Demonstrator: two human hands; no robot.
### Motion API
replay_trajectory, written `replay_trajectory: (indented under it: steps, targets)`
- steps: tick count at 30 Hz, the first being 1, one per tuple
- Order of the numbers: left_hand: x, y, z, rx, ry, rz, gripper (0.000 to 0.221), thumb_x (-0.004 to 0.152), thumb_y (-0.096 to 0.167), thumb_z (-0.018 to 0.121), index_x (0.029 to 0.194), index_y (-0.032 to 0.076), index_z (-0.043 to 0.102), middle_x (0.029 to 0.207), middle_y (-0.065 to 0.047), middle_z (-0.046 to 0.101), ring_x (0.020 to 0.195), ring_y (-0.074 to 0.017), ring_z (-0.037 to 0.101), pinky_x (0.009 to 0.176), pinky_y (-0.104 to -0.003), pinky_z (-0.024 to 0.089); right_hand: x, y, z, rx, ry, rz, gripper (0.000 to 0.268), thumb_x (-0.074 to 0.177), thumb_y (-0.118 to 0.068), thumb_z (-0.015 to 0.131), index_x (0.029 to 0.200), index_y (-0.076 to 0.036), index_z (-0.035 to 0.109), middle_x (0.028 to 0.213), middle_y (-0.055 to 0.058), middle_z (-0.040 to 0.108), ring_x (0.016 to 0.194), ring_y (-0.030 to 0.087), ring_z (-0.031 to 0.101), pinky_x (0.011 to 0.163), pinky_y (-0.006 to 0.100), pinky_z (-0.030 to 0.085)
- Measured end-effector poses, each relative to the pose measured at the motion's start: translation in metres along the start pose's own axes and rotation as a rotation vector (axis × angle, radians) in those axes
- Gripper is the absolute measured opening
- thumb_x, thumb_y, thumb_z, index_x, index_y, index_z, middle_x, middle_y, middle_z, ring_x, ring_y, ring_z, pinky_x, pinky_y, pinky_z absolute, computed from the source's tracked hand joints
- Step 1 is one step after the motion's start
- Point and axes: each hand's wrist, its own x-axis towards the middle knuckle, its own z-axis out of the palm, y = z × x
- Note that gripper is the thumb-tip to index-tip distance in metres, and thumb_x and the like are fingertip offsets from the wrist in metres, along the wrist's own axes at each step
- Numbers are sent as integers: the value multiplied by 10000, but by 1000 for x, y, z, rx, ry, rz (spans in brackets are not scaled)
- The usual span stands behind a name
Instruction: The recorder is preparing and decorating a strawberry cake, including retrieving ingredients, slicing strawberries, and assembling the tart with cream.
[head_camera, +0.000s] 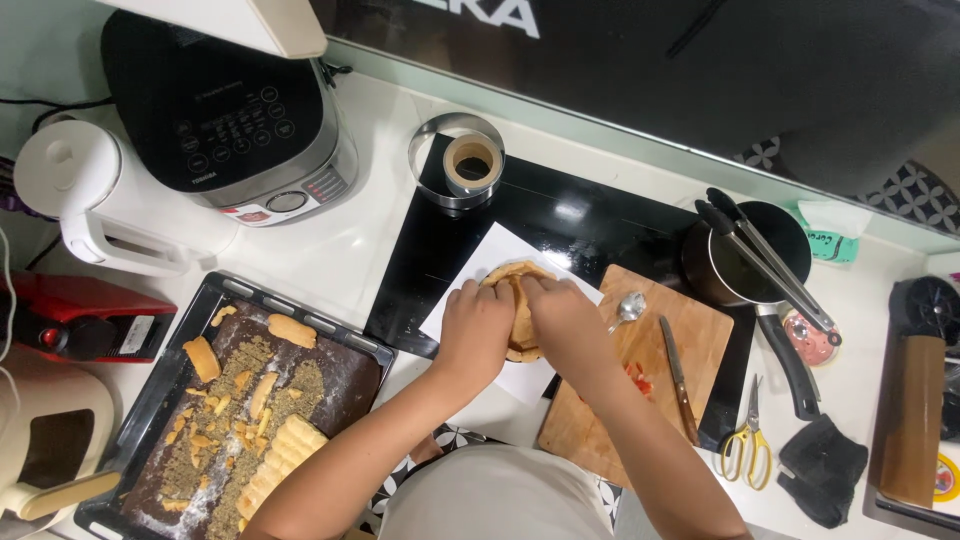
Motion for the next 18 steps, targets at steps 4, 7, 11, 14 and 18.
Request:
replay_trajectory:
  steps: [4,7,11,14,18]
  targets:
    - [-9,-2,-5,60,74,47,201,738,-32,675,937,-5,660,996,-175,649,972,-331,560,830,-421,455,-4,1,-5,-203,113,-188,410,743,96,629,1134,-13,681,1032,104,680,913,334,573,795,377,516]
    - [-11,-4,-8,71,140,59,101,828,63,677,913,11,694,1118,-173,601,1013,-342,523,853,-443,429,-10,13,-1,-267,136,-248,342,763,54,648,1088,-36,699,1025,61,656,924,315,530,820,370,487]
    - [-12,-11,-2,106,227,74,209,870,201,687,861,0,744,1316,-204,551,1066,-377,488,858,-489,395,-19,24,6,-325,200,-324,210,830,-68,681,1037,-65,708,1022,3,651,1013,340,528,876,429,454]
    - [-10,-13,0,120,169,56,232,868,221,689,878,-1,758,1389,-220,527,1105,-385,477,886,-494,389,-21,28,10,-367,167,-305,288,790,-91,687,1076,-59,712,1075,6,661,1074,373,528,911,467,435]
    - [-3,-12,2,118,202,90,271,833,227,682,977,14,766,1414,-230,513,1122,-393,465,910,-487,387,-18,24,11,-370,187,-315,371,761,-93,693,1130,-54,715,1173,15,670,1140,391,518,940,486,420]
